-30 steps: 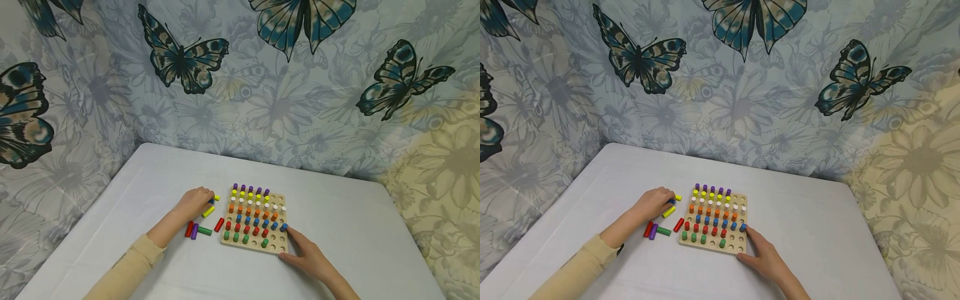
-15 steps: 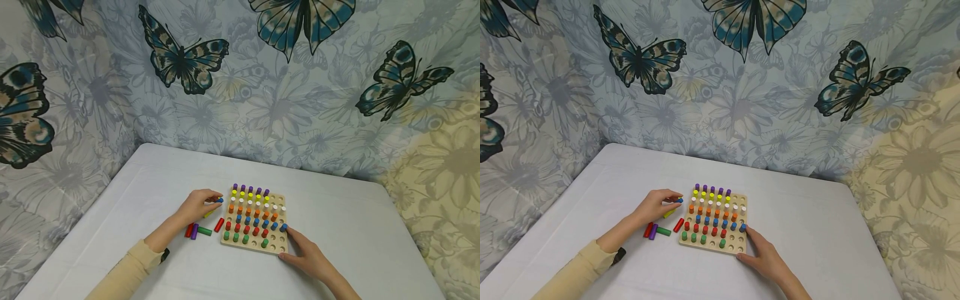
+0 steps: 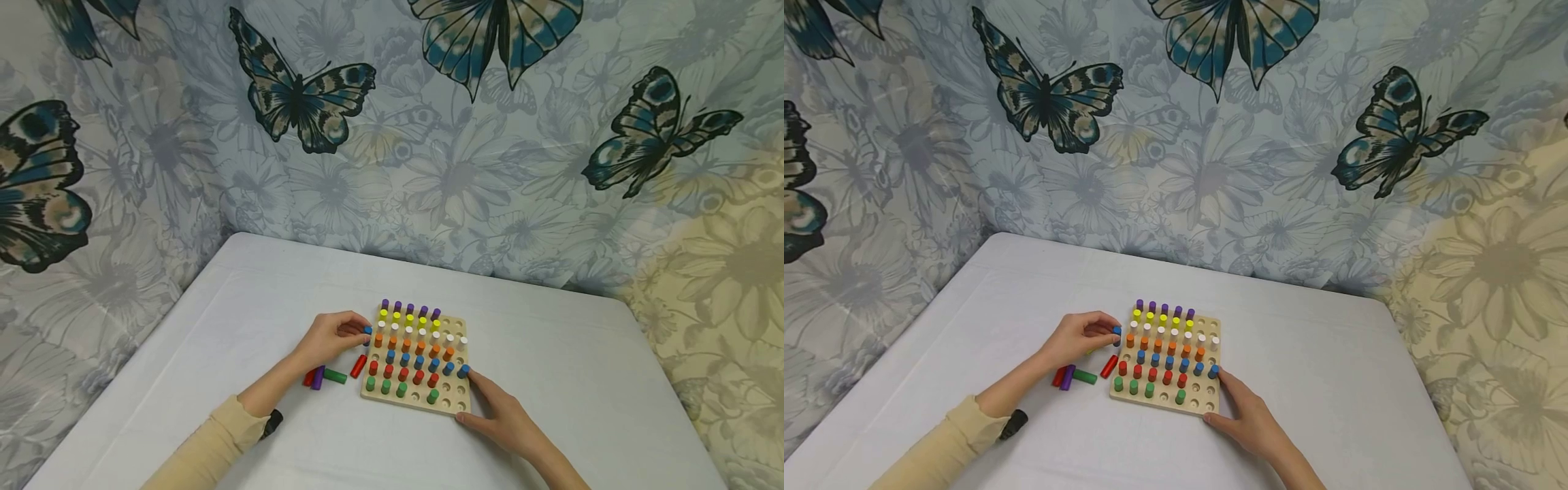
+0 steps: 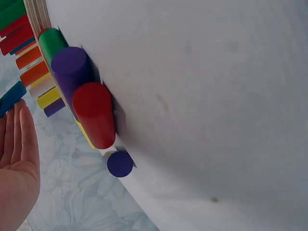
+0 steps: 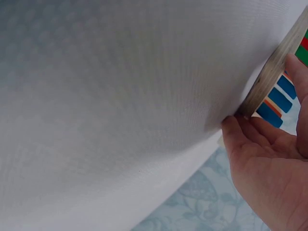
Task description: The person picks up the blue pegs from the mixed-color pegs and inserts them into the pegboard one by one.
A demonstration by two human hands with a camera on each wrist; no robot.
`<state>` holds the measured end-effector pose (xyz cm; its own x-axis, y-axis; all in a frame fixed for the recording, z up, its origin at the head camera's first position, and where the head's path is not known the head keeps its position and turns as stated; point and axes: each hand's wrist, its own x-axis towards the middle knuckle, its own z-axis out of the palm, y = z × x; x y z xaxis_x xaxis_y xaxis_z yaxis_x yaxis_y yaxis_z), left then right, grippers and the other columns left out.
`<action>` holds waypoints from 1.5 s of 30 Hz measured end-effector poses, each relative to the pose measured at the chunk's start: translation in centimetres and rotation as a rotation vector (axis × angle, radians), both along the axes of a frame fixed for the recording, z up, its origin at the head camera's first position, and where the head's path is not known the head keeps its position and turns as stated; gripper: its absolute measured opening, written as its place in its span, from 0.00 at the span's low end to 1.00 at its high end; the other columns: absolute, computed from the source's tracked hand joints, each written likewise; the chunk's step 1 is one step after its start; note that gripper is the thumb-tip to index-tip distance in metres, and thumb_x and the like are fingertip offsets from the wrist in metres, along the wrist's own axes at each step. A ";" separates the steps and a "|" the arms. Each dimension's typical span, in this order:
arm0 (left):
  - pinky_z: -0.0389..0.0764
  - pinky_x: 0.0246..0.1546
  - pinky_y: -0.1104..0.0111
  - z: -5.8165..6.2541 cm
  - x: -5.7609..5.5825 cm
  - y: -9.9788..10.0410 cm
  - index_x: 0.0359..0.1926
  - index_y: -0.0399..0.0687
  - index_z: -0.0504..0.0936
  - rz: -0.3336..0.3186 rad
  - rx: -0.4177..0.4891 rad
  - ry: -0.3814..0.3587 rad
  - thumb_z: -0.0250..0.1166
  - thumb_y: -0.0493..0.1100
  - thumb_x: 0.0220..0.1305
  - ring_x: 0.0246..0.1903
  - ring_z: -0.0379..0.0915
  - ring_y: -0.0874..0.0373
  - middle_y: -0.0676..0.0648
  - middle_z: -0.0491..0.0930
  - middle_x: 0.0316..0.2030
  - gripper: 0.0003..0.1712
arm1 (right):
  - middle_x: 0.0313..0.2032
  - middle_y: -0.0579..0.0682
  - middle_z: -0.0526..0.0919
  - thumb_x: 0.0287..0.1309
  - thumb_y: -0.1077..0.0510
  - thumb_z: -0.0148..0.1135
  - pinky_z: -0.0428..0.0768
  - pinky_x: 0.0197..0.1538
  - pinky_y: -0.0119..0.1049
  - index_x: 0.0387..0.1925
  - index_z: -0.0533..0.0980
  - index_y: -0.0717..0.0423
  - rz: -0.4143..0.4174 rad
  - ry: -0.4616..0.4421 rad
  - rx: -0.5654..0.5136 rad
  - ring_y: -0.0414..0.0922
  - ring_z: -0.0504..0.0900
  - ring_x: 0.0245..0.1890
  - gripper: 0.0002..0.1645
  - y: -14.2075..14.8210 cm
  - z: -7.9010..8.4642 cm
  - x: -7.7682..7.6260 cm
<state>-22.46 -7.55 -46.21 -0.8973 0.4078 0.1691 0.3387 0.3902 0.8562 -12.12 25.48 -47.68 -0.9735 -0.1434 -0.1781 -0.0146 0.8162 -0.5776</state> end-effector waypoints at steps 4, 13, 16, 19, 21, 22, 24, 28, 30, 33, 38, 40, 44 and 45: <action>0.78 0.37 0.73 -0.1 0.2 0.2 0.42 0.49 0.81 -0.034 0.025 -0.013 0.66 0.45 0.57 0.35 0.77 0.65 0.57 0.81 0.35 0.12 | 0.65 0.55 0.62 0.42 0.32 0.65 0.61 0.62 0.53 0.67 0.59 0.53 -0.003 0.001 0.006 0.57 0.57 0.65 0.54 0.0 0.0 0.0; 0.79 0.35 0.73 -0.5 0.3 0.8 0.41 0.47 0.80 -0.134 0.029 0.013 0.66 0.45 0.57 0.34 0.78 0.66 0.54 0.82 0.35 0.11 | 0.65 0.54 0.62 0.40 0.31 0.65 0.60 0.62 0.53 0.67 0.59 0.52 -0.015 -0.009 0.000 0.55 0.57 0.66 0.56 0.0 -0.3 -0.1; 0.78 0.35 0.74 -0.7 0.4 1.0 0.41 0.45 0.80 -0.146 0.000 0.018 0.65 0.44 0.57 0.34 0.78 0.66 0.50 0.82 0.37 0.12 | 0.65 0.54 0.62 0.40 0.31 0.65 0.60 0.62 0.54 0.67 0.59 0.53 -0.010 -0.008 0.001 0.56 0.57 0.65 0.56 0.0 -0.3 -0.1; 0.78 0.35 0.75 -0.7 0.5 1.1 0.41 0.44 0.80 -0.154 -0.028 0.015 0.65 0.43 0.57 0.35 0.78 0.65 0.47 0.82 0.38 0.12 | 0.65 0.55 0.61 0.41 0.31 0.65 0.60 0.62 0.54 0.67 0.58 0.53 -0.006 -0.006 0.002 0.57 0.57 0.65 0.55 0.0 -0.2 -0.1; 0.78 0.36 0.75 -0.7 0.7 1.2 0.42 0.43 0.79 -0.160 -0.040 0.009 0.65 0.43 0.58 0.36 0.79 0.64 0.46 0.82 0.39 0.12 | 0.65 0.55 0.61 0.41 0.31 0.65 0.60 0.62 0.54 0.67 0.58 0.53 -0.005 -0.003 0.002 0.57 0.57 0.65 0.55 0.1 -0.2 -0.1; 0.78 0.36 0.75 -0.7 0.7 1.2 0.42 0.43 0.79 -0.163 -0.046 0.006 0.65 0.42 0.58 0.36 0.79 0.63 0.46 0.82 0.39 0.12 | 0.65 0.55 0.61 0.41 0.31 0.65 0.60 0.62 0.54 0.67 0.58 0.53 -0.006 -0.003 -0.001 0.56 0.57 0.65 0.55 0.1 -0.2 0.0; 0.78 0.36 0.74 -0.6 0.7 1.3 0.41 0.42 0.79 -0.166 -0.061 -0.001 0.65 0.43 0.58 0.36 0.79 0.62 0.45 0.81 0.39 0.12 | 0.65 0.55 0.61 0.41 0.31 0.65 0.60 0.62 0.54 0.67 0.58 0.52 -0.006 -0.002 -0.007 0.56 0.57 0.66 0.55 0.1 -0.3 -0.1; 0.78 0.37 0.74 -0.6 0.8 1.3 0.41 0.41 0.79 -0.178 -0.091 -0.010 0.64 0.42 0.58 0.37 0.79 0.61 0.44 0.81 0.40 0.12 | 0.65 0.55 0.61 0.41 0.31 0.65 0.60 0.62 0.54 0.67 0.58 0.53 -0.003 -0.002 -0.013 0.56 0.56 0.66 0.55 0.1 -0.3 -0.1; 0.78 0.37 0.74 -0.6 0.7 1.3 0.41 0.40 0.78 -0.183 -0.104 -0.010 0.64 0.42 0.59 0.37 0.79 0.61 0.44 0.81 0.40 0.12 | 0.65 0.55 0.61 0.42 0.32 0.65 0.60 0.62 0.54 0.67 0.58 0.53 0.000 -0.002 -0.012 0.56 0.56 0.66 0.55 0.1 -0.3 -0.1; 0.78 0.38 0.74 -0.6 0.8 1.3 0.42 0.39 0.78 -0.189 -0.110 -0.012 0.64 0.41 0.59 0.37 0.79 0.60 0.44 0.81 0.40 0.12 | 0.65 0.55 0.61 0.42 0.32 0.64 0.60 0.62 0.54 0.67 0.58 0.53 0.006 -0.001 -0.016 0.57 0.56 0.65 0.54 0.1 -0.2 -0.1; 0.78 0.38 0.74 -0.9 0.7 1.3 0.42 0.39 0.78 -0.204 -0.105 -0.017 0.64 0.41 0.59 0.39 0.79 0.59 0.43 0.80 0.40 0.12 | 0.65 0.55 0.61 0.43 0.33 0.65 0.60 0.62 0.54 0.67 0.58 0.53 0.006 -0.002 -0.015 0.57 0.56 0.65 0.54 0.1 -0.1 0.0; 0.78 0.39 0.73 -1.0 0.6 1.3 0.42 0.39 0.77 -0.211 -0.102 -0.019 0.64 0.41 0.59 0.39 0.79 0.59 0.43 0.80 0.41 0.12 | 0.65 0.55 0.61 0.43 0.33 0.65 0.60 0.62 0.54 0.67 0.58 0.53 0.004 -0.002 -0.016 0.57 0.56 0.65 0.54 0.1 -0.1 -0.1; 0.78 0.39 0.73 -0.9 0.6 1.3 0.42 0.39 0.77 -0.215 -0.104 -0.024 0.63 0.40 0.59 0.41 0.79 0.57 0.42 0.80 0.42 0.12 | 0.66 0.55 0.61 0.42 0.33 0.65 0.59 0.62 0.54 0.67 0.58 0.52 0.001 -0.007 -0.015 0.56 0.56 0.66 0.54 0.1 -0.1 -0.1; 0.78 0.40 0.72 -0.9 0.7 1.3 0.43 0.39 0.77 -0.214 -0.103 -0.028 0.63 0.40 0.60 0.41 0.79 0.57 0.42 0.80 0.42 0.12 | 0.66 0.55 0.61 0.43 0.33 0.65 0.59 0.62 0.54 0.67 0.58 0.52 0.000 -0.008 -0.015 0.56 0.56 0.66 0.54 0.1 -0.1 -0.1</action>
<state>-21.80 -6.23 -47.07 -0.7923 0.6030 0.0930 0.4000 0.3982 0.8255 -12.20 25.54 -47.74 -0.9721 -0.1463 -0.1835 -0.0102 0.8076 -0.5897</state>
